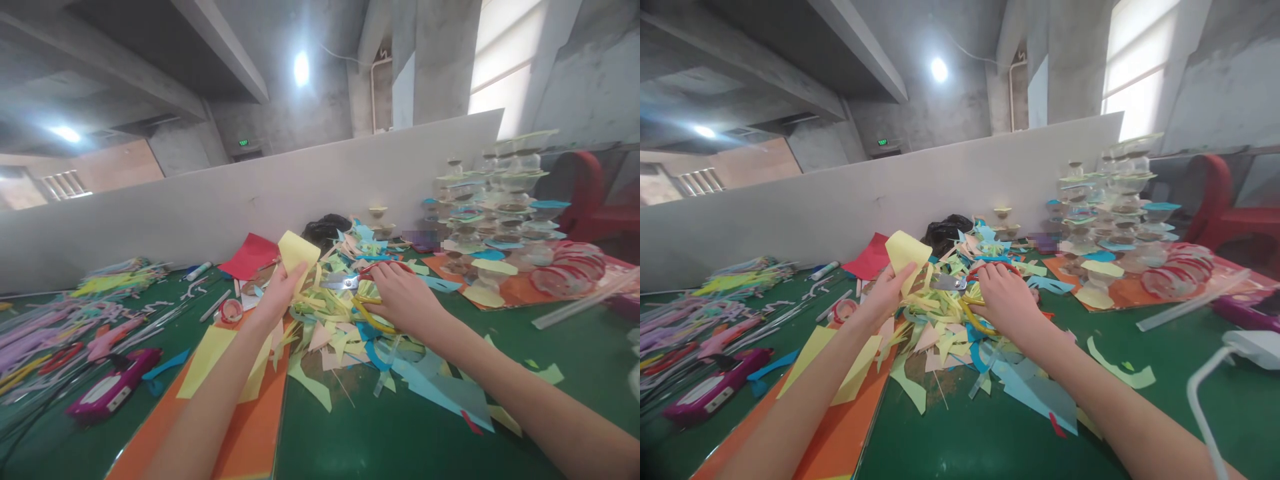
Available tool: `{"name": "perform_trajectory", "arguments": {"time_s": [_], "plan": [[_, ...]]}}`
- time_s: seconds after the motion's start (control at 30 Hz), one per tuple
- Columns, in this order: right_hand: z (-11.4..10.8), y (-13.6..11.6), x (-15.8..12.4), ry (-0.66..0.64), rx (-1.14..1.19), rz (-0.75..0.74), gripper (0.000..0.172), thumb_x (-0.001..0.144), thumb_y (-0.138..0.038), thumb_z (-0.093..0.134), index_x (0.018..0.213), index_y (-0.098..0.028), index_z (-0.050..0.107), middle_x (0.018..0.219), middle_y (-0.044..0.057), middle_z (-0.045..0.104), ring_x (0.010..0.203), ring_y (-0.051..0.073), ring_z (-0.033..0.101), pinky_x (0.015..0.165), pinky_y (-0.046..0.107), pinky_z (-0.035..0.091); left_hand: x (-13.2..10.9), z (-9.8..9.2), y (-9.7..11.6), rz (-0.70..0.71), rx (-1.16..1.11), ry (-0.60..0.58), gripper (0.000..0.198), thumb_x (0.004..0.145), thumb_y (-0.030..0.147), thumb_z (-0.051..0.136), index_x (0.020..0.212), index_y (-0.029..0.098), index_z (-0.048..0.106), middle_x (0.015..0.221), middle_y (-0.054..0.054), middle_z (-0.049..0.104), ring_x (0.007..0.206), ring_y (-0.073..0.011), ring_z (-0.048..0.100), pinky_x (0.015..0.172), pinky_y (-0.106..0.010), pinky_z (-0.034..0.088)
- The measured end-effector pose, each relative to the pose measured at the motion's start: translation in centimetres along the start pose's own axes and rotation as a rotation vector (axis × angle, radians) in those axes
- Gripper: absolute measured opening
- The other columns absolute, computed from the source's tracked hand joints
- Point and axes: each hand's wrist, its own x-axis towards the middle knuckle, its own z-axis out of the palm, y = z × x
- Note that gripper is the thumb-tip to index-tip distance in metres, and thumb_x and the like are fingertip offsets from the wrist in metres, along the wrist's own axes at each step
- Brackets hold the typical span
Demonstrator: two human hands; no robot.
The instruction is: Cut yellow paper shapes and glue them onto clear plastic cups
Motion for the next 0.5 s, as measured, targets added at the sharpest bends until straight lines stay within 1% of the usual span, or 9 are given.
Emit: {"name": "perform_trajectory", "arguments": {"time_s": [0.17,0.3,0.4,0.5], "plan": [[0.03,-0.03,-0.07,-0.012,0.001,-0.016,0.046,0.078,-0.044,0.077,0.105,-0.011,0.061,0.102,0.013,0.067,0.096,0.029,0.061,0.078,0.037,0.051,0.25,-0.68,-0.14,0.026,0.151,-0.026,0.040,0.080,0.044,0.072,0.112,0.021,0.068,0.123,-0.011,0.070,0.107,-0.0262,0.067,0.089,-0.036,0.055],[-0.09,-0.07,-0.04,-0.020,-0.001,-0.021,0.046,0.078,-0.045,0.078,0.102,-0.009,0.062,0.100,0.014,0.067,0.095,0.030,0.061,0.078,0.037,0.051,0.27,-0.83,0.21,0.057,0.209,-0.039,0.043,0.082,0.046,0.068,0.118,0.022,0.066,0.130,-0.010,0.067,0.114,-0.0261,0.064,0.092,-0.036,0.053],[-0.19,-0.09,-0.01,-0.020,0.001,-0.022,0.043,0.079,-0.046,0.076,0.101,-0.012,0.061,0.102,0.013,0.067,0.095,0.029,0.061,0.078,0.037,0.051,0.24,-0.82,0.23,0.047,0.243,-0.074,0.047,0.081,0.047,0.069,0.122,0.024,0.064,0.133,-0.010,0.065,0.115,-0.0272,0.063,0.089,-0.037,0.055],[-0.21,-0.10,-0.01,-0.021,0.004,-0.018,0.040,0.080,-0.046,0.075,0.100,-0.015,0.061,0.102,0.012,0.067,0.095,0.029,0.061,0.079,0.037,0.050,0.26,-0.79,-0.01,0.030,0.261,-0.099,0.049,0.080,0.047,0.070,0.123,0.025,0.064,0.131,-0.010,0.065,0.113,-0.0278,0.065,0.085,-0.037,0.057]]}}
